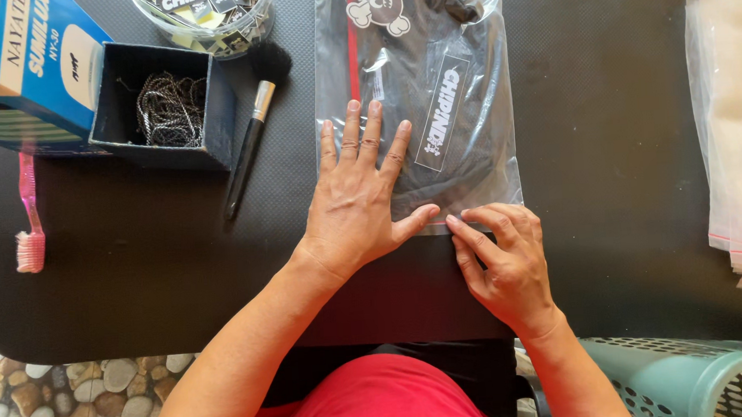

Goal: The person attaches a small bear-shaped charm to a black mesh bag, then uses a brush to clean the bag's surface. They place the bag into a clear plastic ziplock bag, add a sticker, and seal it.

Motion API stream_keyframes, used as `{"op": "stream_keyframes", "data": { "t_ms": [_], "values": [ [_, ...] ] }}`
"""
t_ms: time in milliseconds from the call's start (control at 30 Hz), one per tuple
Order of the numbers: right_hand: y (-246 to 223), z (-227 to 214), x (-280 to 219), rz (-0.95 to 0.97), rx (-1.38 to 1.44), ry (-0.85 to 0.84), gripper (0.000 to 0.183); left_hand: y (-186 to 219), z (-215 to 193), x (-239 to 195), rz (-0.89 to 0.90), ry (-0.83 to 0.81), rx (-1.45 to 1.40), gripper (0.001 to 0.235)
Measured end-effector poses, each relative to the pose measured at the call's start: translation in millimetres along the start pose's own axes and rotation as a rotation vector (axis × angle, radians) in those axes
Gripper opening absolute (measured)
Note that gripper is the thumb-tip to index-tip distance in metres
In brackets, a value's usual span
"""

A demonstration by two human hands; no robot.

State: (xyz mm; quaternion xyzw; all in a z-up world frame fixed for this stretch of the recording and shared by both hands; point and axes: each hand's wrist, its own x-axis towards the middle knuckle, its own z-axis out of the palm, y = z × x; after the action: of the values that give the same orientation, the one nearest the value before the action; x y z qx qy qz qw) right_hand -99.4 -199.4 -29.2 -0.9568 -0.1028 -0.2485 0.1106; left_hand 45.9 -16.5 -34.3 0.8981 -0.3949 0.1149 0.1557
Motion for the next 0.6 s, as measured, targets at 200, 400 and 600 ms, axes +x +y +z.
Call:
{"op": "stream_keyframes", "data": {
  "t_ms": [200,400,600],
  "values": [
    [2,-6,-10,0.039,-0.041,-0.036,0.027,-1,0,0,0.018,0.023,-0.021,0.103],
    [11,-12,-26,0.231,-0.129,0.143,0.02,-1,2,2,0.036,0.025,-0.01,0.103],
    [14,-29,-12,0.847,0.229,0.213,0.017,0,2,3,0.035,-0.006,-0.022,0.104]
  ]
}}
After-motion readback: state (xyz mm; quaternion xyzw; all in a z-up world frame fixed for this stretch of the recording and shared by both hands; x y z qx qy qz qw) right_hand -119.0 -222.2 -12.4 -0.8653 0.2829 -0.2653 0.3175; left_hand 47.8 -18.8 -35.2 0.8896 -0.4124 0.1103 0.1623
